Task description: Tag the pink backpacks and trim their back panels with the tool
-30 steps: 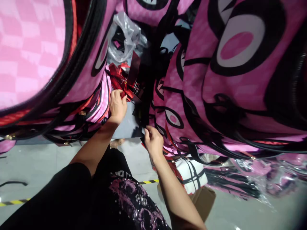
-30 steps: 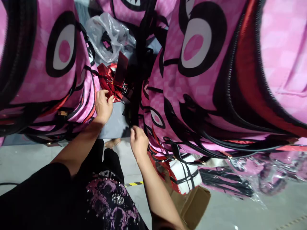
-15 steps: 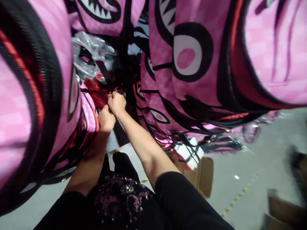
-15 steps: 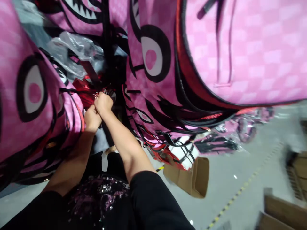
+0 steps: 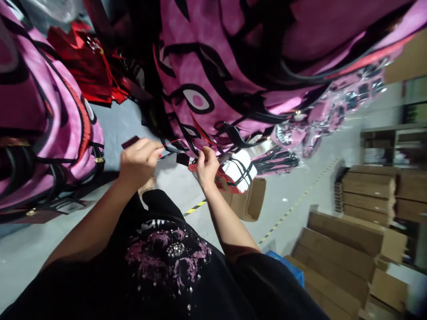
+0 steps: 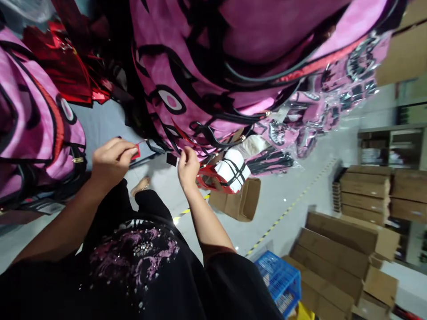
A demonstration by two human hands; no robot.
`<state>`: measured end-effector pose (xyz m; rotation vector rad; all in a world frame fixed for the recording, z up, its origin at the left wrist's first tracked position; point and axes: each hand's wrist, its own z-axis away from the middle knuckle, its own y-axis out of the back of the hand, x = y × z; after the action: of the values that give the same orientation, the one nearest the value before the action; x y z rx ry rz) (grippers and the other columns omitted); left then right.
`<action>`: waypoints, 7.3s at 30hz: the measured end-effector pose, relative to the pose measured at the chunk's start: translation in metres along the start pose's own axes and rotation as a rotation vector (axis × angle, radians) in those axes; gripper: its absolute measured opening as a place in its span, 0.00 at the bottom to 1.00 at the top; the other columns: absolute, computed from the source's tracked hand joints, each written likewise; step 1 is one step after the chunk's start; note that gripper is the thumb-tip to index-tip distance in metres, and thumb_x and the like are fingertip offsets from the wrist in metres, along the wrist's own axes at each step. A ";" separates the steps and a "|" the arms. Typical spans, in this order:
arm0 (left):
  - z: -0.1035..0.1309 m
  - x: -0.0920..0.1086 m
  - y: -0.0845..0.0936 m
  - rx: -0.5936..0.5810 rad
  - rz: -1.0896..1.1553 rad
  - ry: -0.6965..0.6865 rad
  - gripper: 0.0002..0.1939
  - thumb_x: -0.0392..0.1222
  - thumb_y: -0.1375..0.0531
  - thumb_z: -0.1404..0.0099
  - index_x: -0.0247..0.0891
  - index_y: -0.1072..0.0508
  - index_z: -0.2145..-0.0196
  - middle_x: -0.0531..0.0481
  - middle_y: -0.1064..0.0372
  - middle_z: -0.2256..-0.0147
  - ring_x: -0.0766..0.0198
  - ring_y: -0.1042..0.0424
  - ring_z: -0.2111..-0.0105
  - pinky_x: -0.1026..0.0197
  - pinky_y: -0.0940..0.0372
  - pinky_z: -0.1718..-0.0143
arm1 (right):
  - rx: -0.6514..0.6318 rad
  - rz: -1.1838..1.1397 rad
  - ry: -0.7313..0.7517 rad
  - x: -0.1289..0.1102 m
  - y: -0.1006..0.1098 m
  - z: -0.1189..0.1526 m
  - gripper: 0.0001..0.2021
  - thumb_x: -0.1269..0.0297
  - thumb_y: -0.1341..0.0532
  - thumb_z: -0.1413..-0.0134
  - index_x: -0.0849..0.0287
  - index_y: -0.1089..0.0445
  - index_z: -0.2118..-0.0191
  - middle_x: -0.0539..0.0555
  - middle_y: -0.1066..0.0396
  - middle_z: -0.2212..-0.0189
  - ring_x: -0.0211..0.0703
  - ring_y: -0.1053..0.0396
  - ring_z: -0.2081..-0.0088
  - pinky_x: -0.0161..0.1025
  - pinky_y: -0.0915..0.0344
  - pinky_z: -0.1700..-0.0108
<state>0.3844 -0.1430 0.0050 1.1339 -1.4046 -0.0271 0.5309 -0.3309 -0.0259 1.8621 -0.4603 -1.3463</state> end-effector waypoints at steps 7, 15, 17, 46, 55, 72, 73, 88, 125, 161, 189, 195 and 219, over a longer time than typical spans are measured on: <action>0.006 0.049 -0.066 -0.340 -0.009 0.073 0.12 0.43 0.46 0.30 0.43 0.22 0.60 0.49 0.28 0.63 0.61 0.28 0.63 0.62 0.37 0.63 | 0.124 0.115 -0.315 0.029 0.004 -0.024 0.10 0.59 0.42 0.46 0.57 0.37 0.60 0.50 0.27 0.75 0.47 0.27 0.68 0.44 0.33 0.57; -0.008 0.058 -0.086 -0.444 -0.214 0.183 0.14 0.39 0.48 0.31 0.40 0.22 0.57 0.45 0.28 0.60 0.56 0.28 0.60 0.59 0.38 0.60 | 0.163 0.197 -0.519 0.007 -0.013 -0.035 0.16 0.59 0.43 0.46 0.58 0.42 0.53 0.54 0.28 0.70 0.55 0.26 0.62 0.46 0.33 0.56; -0.010 0.057 -0.091 -0.459 -0.229 0.171 0.14 0.39 0.48 0.31 0.41 0.23 0.57 0.44 0.28 0.60 0.55 0.28 0.60 0.58 0.38 0.61 | 0.134 0.156 -0.524 0.007 -0.010 -0.034 0.15 0.64 0.45 0.46 0.59 0.43 0.52 0.55 0.28 0.69 0.54 0.26 0.61 0.48 0.34 0.54; -0.045 0.040 -0.107 -0.868 0.478 0.000 0.33 0.34 0.35 0.49 0.43 0.33 0.45 0.52 0.25 0.57 0.63 0.26 0.61 0.63 0.34 0.59 | 0.325 -0.594 -0.423 0.030 0.021 -0.027 0.11 0.53 0.50 0.46 0.52 0.53 0.65 0.52 0.27 0.64 0.36 0.27 0.75 0.32 0.36 0.77; -0.022 0.033 -0.136 -0.471 0.449 0.027 0.12 0.40 0.44 0.33 0.40 0.22 0.57 0.48 0.24 0.58 0.63 0.27 0.57 0.61 0.35 0.51 | 0.072 -0.476 -0.161 0.034 0.036 -0.023 0.10 0.54 0.46 0.41 0.55 0.37 0.64 0.52 0.29 0.65 0.38 0.28 0.71 0.39 0.28 0.66; -0.011 0.054 -0.143 -0.461 0.240 -0.188 0.14 0.43 0.47 0.31 0.48 0.21 0.58 0.46 0.25 0.50 0.56 0.30 0.51 0.49 0.42 0.46 | -0.405 -0.341 0.104 0.053 0.062 -0.051 0.09 0.60 0.40 0.43 0.54 0.23 0.70 0.53 0.23 0.67 0.44 0.26 0.63 0.44 0.28 0.54; -0.011 0.056 -0.147 -0.493 0.327 -0.159 0.13 0.44 0.46 0.31 0.46 0.21 0.58 0.47 0.24 0.52 0.58 0.28 0.54 0.53 0.39 0.49 | -0.418 -0.336 0.115 0.054 0.062 -0.052 0.10 0.60 0.40 0.43 0.54 0.23 0.70 0.53 0.23 0.67 0.44 0.26 0.62 0.44 0.28 0.54; -0.019 0.044 -0.163 -0.388 0.396 -0.080 0.13 0.45 0.44 0.31 0.39 0.21 0.62 0.50 0.23 0.63 0.66 0.26 0.64 0.65 0.34 0.58 | -0.582 -0.141 0.427 0.054 0.077 -0.065 0.10 0.70 0.43 0.40 0.56 0.24 0.65 0.55 0.23 0.65 0.45 0.26 0.61 0.40 0.29 0.56; -0.024 0.086 -0.140 -0.566 0.043 0.246 0.08 0.44 0.43 0.34 0.43 0.26 0.60 0.52 0.23 0.64 0.62 0.25 0.63 0.63 0.38 0.63 | -0.422 -0.024 0.260 0.043 0.064 -0.050 0.09 0.62 0.42 0.41 0.58 0.28 0.69 0.54 0.25 0.69 0.45 0.28 0.67 0.41 0.32 0.60; -0.033 0.084 -0.135 -0.732 0.143 0.195 0.13 0.47 0.43 0.31 0.36 0.27 0.55 0.48 0.26 0.60 0.62 0.27 0.60 0.54 0.31 0.56 | -0.272 -0.248 -0.130 0.038 0.058 -0.037 0.21 0.45 0.32 0.58 0.61 0.28 0.69 0.56 0.26 0.69 0.47 0.28 0.67 0.44 0.31 0.62; -0.040 0.071 -0.132 -0.729 0.055 0.011 0.08 0.43 0.46 0.31 0.44 0.29 0.58 0.50 0.23 0.60 0.57 0.24 0.58 0.61 0.37 0.64 | -0.127 -0.369 -0.219 0.026 0.046 -0.031 0.16 0.53 0.32 0.56 0.61 0.31 0.69 0.51 0.28 0.73 0.42 0.30 0.71 0.41 0.33 0.64; -0.046 0.073 -0.130 -0.674 0.028 0.023 0.10 0.42 0.48 0.31 0.40 0.30 0.56 0.44 0.24 0.58 0.54 0.24 0.58 0.57 0.35 0.61 | -0.072 -0.347 -0.243 0.020 0.043 -0.029 0.15 0.54 0.33 0.56 0.60 0.31 0.70 0.51 0.28 0.74 0.42 0.31 0.71 0.42 0.33 0.62; -0.031 0.066 -0.138 -0.431 0.203 -0.081 0.03 0.38 0.39 0.36 0.39 0.26 0.63 0.51 0.25 0.63 0.64 0.24 0.66 0.63 0.31 0.65 | 0.013 -0.137 -0.255 0.015 0.049 -0.019 0.20 0.47 0.37 0.54 0.62 0.29 0.66 0.56 0.26 0.72 0.46 0.30 0.70 0.44 0.33 0.64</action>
<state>0.5063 -0.2360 -0.0250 0.6386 -1.4904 -0.2225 0.5609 -0.3645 0.0046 1.7661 -0.4785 -1.6873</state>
